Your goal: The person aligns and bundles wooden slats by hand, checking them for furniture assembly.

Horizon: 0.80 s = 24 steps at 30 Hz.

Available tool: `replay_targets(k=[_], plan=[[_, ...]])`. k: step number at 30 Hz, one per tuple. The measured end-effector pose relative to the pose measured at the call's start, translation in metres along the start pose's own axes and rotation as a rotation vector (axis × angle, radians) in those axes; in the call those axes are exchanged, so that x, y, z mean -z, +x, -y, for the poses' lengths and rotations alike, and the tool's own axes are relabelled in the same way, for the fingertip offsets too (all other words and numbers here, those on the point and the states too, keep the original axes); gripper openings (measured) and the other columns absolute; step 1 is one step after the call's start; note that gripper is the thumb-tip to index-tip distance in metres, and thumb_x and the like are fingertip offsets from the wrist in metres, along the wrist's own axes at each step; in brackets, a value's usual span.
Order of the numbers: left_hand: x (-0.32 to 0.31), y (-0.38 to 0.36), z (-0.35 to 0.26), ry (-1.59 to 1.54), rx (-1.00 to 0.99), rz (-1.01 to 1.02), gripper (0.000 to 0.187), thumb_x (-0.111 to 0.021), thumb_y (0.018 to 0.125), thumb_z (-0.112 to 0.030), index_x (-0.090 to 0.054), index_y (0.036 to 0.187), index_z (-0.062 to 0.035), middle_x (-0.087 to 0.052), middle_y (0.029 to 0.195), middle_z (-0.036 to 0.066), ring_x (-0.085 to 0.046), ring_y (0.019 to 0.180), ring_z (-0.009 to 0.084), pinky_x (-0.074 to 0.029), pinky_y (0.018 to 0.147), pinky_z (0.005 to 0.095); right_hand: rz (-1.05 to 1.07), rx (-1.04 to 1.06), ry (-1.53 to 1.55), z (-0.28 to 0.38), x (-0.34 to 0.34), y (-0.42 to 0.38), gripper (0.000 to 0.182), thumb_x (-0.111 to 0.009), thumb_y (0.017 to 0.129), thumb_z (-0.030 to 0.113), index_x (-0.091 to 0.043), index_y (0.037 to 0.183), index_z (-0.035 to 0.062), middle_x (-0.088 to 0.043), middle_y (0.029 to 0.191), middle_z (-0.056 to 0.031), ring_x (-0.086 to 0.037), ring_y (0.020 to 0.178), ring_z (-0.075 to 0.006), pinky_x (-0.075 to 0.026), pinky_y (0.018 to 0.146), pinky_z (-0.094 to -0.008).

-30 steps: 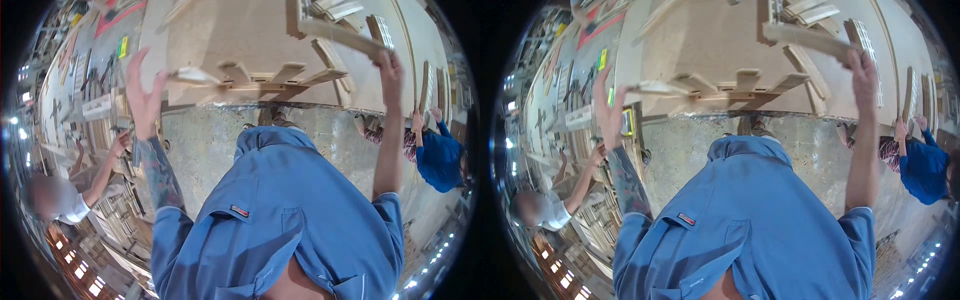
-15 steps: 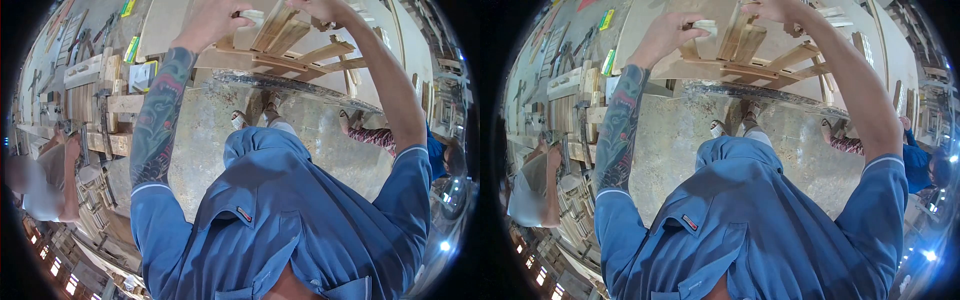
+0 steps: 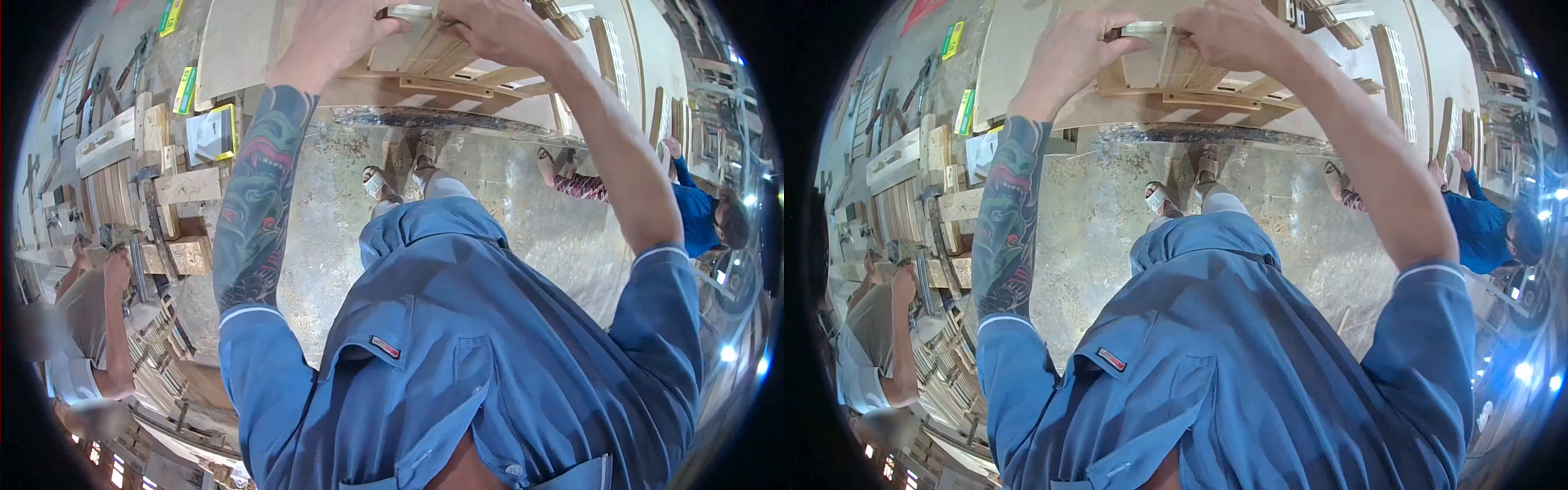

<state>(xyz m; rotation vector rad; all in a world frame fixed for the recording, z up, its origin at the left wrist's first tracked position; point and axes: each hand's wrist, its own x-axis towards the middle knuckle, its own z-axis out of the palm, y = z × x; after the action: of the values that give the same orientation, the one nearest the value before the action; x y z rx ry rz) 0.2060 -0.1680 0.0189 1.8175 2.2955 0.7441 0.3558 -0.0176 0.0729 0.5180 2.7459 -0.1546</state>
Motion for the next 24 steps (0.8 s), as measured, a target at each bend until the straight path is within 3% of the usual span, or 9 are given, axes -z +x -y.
replay_targets(k=[2,4,5,7,11,12,14,16,24], plan=[[0.004,0.004,-0.003,0.017,0.035,0.032,0.029,-0.070,0.084,-0.035,-0.073,0.109,-0.0195,-0.066,0.077,0.010,-0.063,0.073,0.0296,-0.048,0.066,0.0396,-0.036,0.004,-0.054,-0.008,-0.016,0.011,0.018,-0.058,0.086,0.017,-0.067,0.100,0.0100,-0.068,0.087,-0.0195,-0.066,0.087,-0.0375,-0.052,0.074,-0.0477],[0.003,-0.002,-0.007,0.034,0.052,0.075,0.029,-0.070,0.084,-0.035,-0.073,0.109,-0.0197,-0.067,0.078,0.010,-0.064,0.074,0.0304,-0.049,0.067,0.0404,-0.122,0.329,0.031,-0.028,-0.036,0.023,0.030,-0.056,0.100,0.027,-0.063,0.105,-0.0021,-0.069,0.096,-0.0080,-0.064,0.084,-0.0093,-0.053,0.071,-0.0306],[-0.005,-0.006,0.003,-0.005,-0.003,0.026,0.027,-0.070,0.085,-0.033,-0.073,0.108,-0.0194,-0.067,0.079,0.010,-0.064,0.074,0.0307,-0.049,0.067,0.0402,-0.137,0.297,0.020,-0.040,-0.032,0.014,0.030,-0.056,0.100,0.027,-0.063,0.105,-0.0021,-0.069,0.096,-0.0080,-0.064,0.084,-0.0093,-0.053,0.071,-0.0306],[-0.003,0.009,0.001,0.011,-0.038,0.017,0.024,-0.070,0.085,-0.029,-0.074,0.106,-0.0180,-0.069,0.083,0.011,-0.066,0.075,0.0306,-0.050,0.067,0.0388,-0.680,0.423,0.221,-0.072,-0.018,-0.016,0.026,-0.063,0.083,0.017,-0.067,0.108,0.0092,-0.069,0.081,-0.0193,-0.067,0.082,-0.0401,-0.053,0.072,-0.0476],[0.011,0.001,-0.010,-0.129,0.133,0.119,0.023,-0.072,0.083,-0.024,-0.074,0.103,-0.0142,-0.070,0.085,0.010,-0.067,0.078,0.0269,-0.050,0.067,0.0353,-0.617,-0.421,0.536,-0.354,-0.113,-0.127,0.038,-0.065,0.089,0.032,-0.067,0.115,0.0039,-0.070,0.098,-0.0161,-0.066,0.096,-0.0276,-0.051,0.087,-0.0400],[0.008,0.011,-0.014,-0.146,0.143,0.128,0.022,-0.073,0.083,-0.022,-0.074,0.103,-0.0122,-0.071,0.086,0.011,-0.068,0.078,0.0263,-0.050,0.067,0.0342,-0.628,-0.708,0.521,-0.305,-0.162,-0.143,0.044,-0.063,0.095,0.039,-0.066,0.118,0.0022,-0.071,0.110,-0.0143,-0.065,0.106,-0.0207,-0.049,0.095,-0.0364],[0.012,0.012,-0.022,-0.070,0.167,0.129,0.026,-0.071,0.085,-0.012,-0.070,0.108,0.0000,-0.069,0.083,0.013,-0.065,0.074,0.0123,-0.049,0.070,0.0267,-0.287,-0.811,0.514,-0.315,-0.242,-0.156,0.056,-0.069,0.089,0.043,-0.060,0.129,0.0045,-0.065,0.123,-0.0189,-0.059,0.119,-0.0303,-0.045,0.102,-0.0416],[0.011,0.010,-0.015,-0.062,0.202,0.144,0.026,-0.071,0.085,-0.011,-0.070,0.108,0.0006,-0.069,0.084,0.012,-0.064,0.075,0.0114,-0.050,0.071,0.0269,-0.605,-0.777,0.463,-0.328,-0.326,-0.139,0.052,-0.072,0.086,0.039,-0.063,0.120,0.0016,-0.065,0.119,-0.0203,-0.059,0.117,-0.0322,-0.045,0.100,-0.0440],[0.019,0.013,-0.038,-0.029,0.373,0.197,0.035,-0.078,0.075,-0.009,-0.072,0.109,-0.0028,-0.071,0.099,0.014,-0.070,0.089,0.0225,-0.054,0.079,0.0324,-0.537,-0.832,0.769,-0.331,-0.317,-0.118,0.054,-0.076,0.080,0.030,-0.056,0.121,0.0014,-0.071,0.095,-0.0152,-0.067,0.093,-0.0285,-0.052,0.081,-0.0394]])
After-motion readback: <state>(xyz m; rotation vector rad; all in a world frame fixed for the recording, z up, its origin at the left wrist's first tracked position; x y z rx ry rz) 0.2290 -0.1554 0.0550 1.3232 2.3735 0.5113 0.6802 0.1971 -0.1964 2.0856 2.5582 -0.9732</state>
